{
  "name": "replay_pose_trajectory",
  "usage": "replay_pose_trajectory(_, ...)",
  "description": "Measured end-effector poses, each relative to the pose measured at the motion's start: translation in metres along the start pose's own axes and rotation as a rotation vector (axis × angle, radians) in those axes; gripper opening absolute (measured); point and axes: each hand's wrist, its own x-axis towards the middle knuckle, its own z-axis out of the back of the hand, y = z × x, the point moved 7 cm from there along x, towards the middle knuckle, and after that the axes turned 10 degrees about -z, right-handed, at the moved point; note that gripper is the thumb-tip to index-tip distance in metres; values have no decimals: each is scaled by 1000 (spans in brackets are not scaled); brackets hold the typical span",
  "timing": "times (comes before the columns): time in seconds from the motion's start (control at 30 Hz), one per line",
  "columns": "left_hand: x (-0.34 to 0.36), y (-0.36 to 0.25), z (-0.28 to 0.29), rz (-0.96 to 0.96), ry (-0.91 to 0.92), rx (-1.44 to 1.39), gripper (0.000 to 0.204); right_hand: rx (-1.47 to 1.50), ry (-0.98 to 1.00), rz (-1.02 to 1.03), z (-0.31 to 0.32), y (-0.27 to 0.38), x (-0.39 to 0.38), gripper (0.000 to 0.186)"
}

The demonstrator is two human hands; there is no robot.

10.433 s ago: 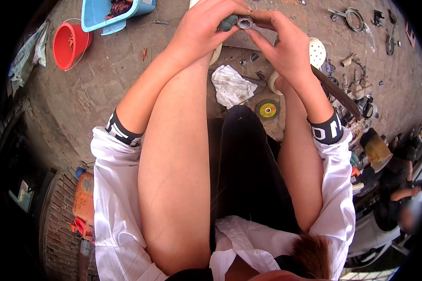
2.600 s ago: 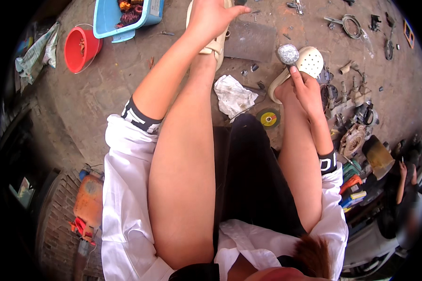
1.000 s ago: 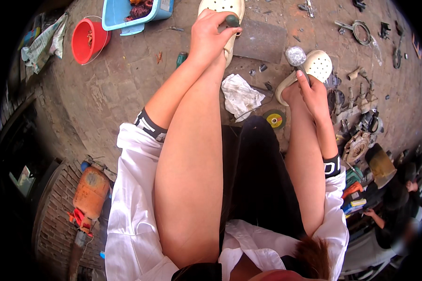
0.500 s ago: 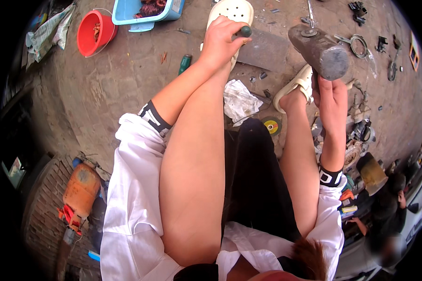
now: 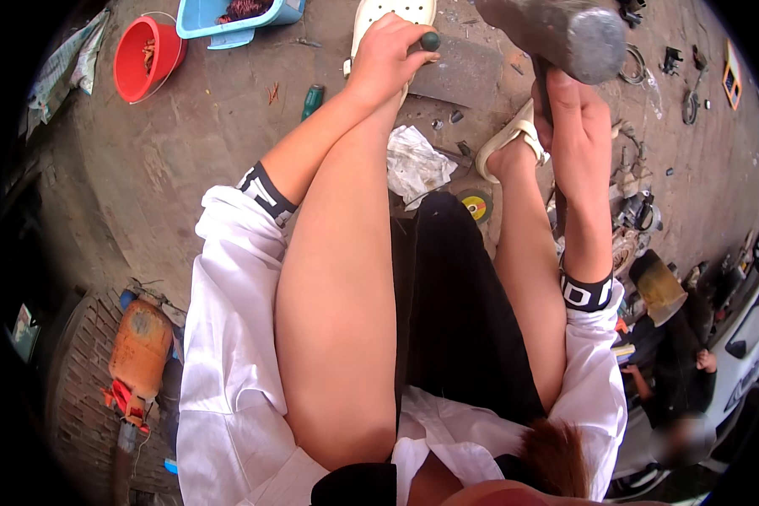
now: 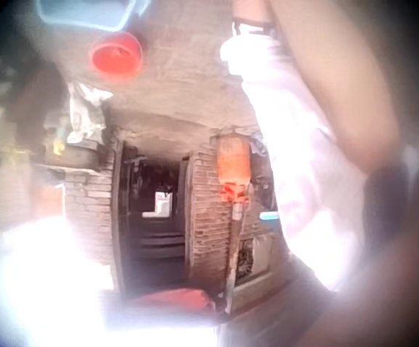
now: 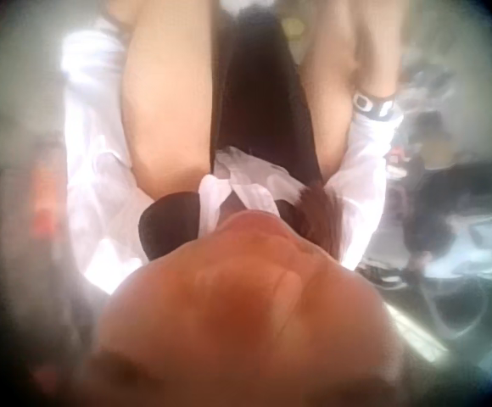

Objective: The person sits on the ground and uses a hammer and a small metal rod to repeatedly strike a small cylindrical metal part. They periodically inspect the part and adjust its position on a metal plate.

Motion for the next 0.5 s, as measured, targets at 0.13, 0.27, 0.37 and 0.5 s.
replay_pose_trajectory(0.13, -13, 5, 8, 223, -211, -104, 24, 136, -33, -4, 8, -1, -11, 41)
replay_pose_trajectory(0.27, -13, 4, 4, 184, -144, -53, 24, -11, -93, -90, 11, -45, -1, 49)
replay_pose_trajectory(0.37, -12, 4, 4, 182, -138, -61, 23, -270, -182, -190, 16, -84, 8, 62)
replay_pose_trajectory(0.5, -10, 3, 1, 157, -84, -39, 24, -462, -145, -251, 15, -124, 12, 63)
